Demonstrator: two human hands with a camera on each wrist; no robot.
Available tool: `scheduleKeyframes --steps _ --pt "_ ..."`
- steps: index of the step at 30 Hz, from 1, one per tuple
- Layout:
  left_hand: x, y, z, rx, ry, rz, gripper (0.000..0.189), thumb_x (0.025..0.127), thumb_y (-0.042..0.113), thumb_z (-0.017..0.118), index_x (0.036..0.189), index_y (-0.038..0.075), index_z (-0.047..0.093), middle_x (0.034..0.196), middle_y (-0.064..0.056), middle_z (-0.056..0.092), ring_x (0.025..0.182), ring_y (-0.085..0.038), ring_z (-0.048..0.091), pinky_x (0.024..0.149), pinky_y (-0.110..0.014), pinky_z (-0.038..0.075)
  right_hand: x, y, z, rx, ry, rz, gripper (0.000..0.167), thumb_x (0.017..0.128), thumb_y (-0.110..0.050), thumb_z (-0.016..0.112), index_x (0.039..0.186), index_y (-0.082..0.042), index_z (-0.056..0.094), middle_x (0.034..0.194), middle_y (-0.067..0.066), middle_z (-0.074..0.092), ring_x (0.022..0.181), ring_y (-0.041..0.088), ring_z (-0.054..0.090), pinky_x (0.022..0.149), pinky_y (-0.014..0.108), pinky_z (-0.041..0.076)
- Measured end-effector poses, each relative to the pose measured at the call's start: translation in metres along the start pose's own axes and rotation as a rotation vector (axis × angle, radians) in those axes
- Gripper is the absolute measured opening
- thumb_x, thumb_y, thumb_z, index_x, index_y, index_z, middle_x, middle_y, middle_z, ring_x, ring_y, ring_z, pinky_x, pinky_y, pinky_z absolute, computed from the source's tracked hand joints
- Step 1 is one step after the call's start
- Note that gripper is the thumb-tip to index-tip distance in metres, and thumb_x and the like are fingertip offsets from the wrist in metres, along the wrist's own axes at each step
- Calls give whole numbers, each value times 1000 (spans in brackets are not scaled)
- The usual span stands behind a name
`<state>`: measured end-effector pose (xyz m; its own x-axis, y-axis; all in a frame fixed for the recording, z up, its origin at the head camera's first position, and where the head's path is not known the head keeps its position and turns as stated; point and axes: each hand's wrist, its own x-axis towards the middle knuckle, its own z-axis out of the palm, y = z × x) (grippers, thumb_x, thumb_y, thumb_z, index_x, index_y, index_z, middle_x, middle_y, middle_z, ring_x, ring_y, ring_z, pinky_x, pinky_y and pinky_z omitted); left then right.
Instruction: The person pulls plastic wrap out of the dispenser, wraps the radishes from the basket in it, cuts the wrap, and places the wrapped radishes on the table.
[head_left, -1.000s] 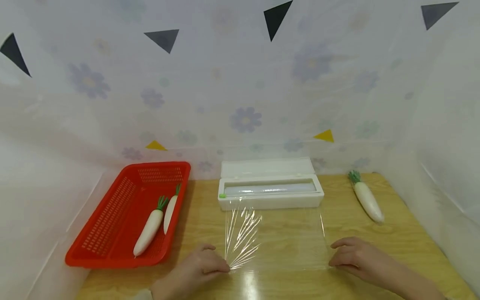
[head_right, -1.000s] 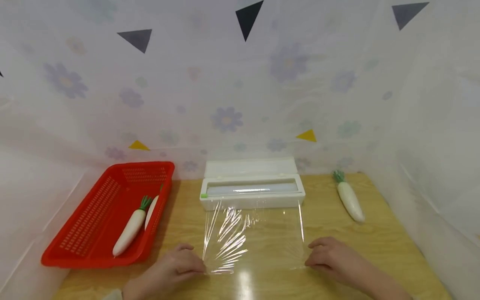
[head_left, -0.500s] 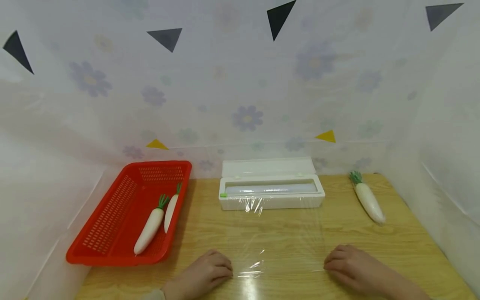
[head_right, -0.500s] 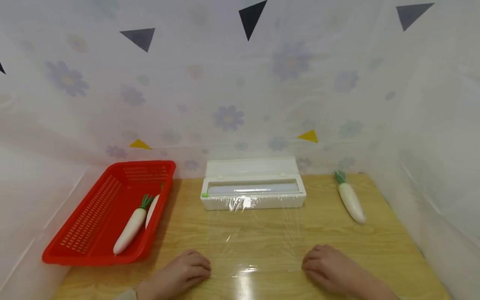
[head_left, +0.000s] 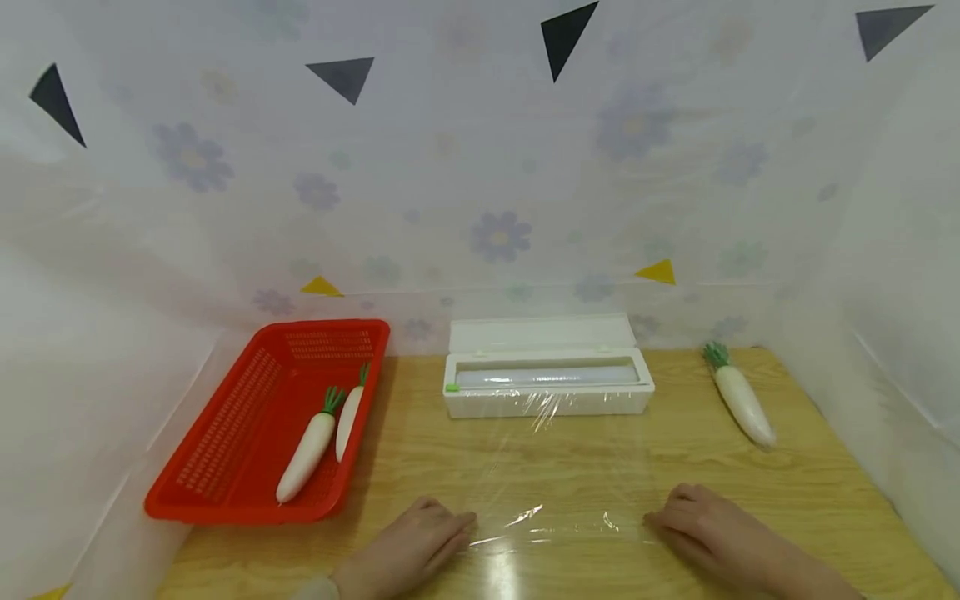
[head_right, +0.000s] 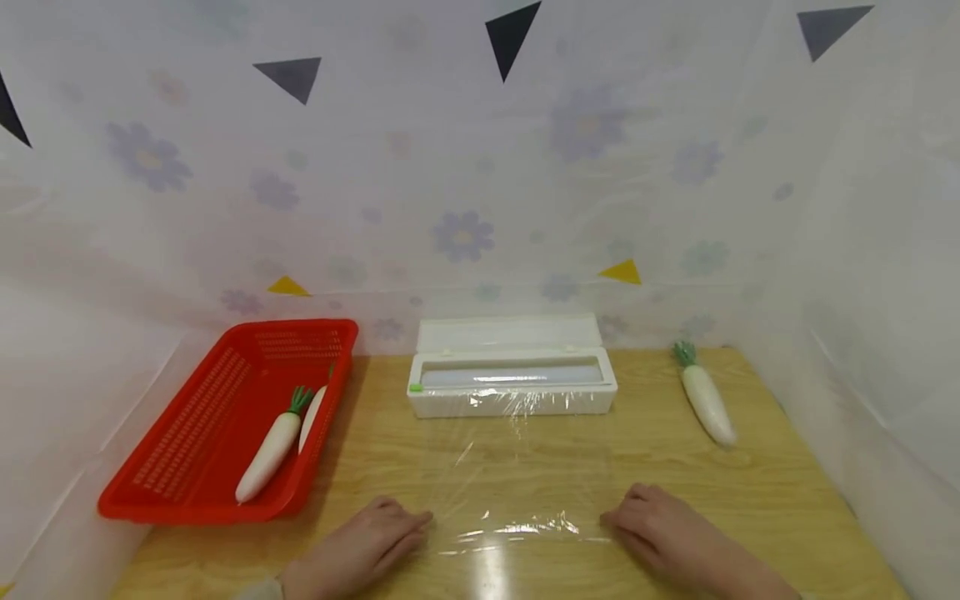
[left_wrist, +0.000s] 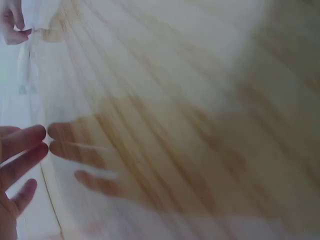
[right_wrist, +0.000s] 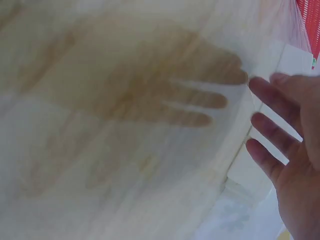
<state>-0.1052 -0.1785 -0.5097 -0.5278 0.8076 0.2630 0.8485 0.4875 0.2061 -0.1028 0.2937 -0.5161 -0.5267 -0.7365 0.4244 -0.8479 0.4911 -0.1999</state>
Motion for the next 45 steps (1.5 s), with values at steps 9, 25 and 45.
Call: scheduleKeyframes --steps 9,25,45 --pt "22 6 8 -70 109 -159 13 96 11 74 86 19 71 73 17 64 68 4 53 74 -24 48 -10 6 17 -151 -33 64 40 87 -16 84 125 -19 73 104 -17 59 92 4 52 74 27 49" --pt "14 10 17 11 65 -132 10 92 13 78 91 20 71 82 13 59 76 -1 55 71 -20 44 -29 16 18 -216 19 87 56 84 -32 88 136 -25 71 113 -17 56 101 3 49 86 22 37" --pt "33 -7 -110 -288 -165 -337 24 104 37 65 109 16 77 95 16 70 83 0 60 74 -24 53 -23 13 11 -210 21 81 55 84 -33 87 136 -24 71 112 -17 54 98 2 47 81 27 41"
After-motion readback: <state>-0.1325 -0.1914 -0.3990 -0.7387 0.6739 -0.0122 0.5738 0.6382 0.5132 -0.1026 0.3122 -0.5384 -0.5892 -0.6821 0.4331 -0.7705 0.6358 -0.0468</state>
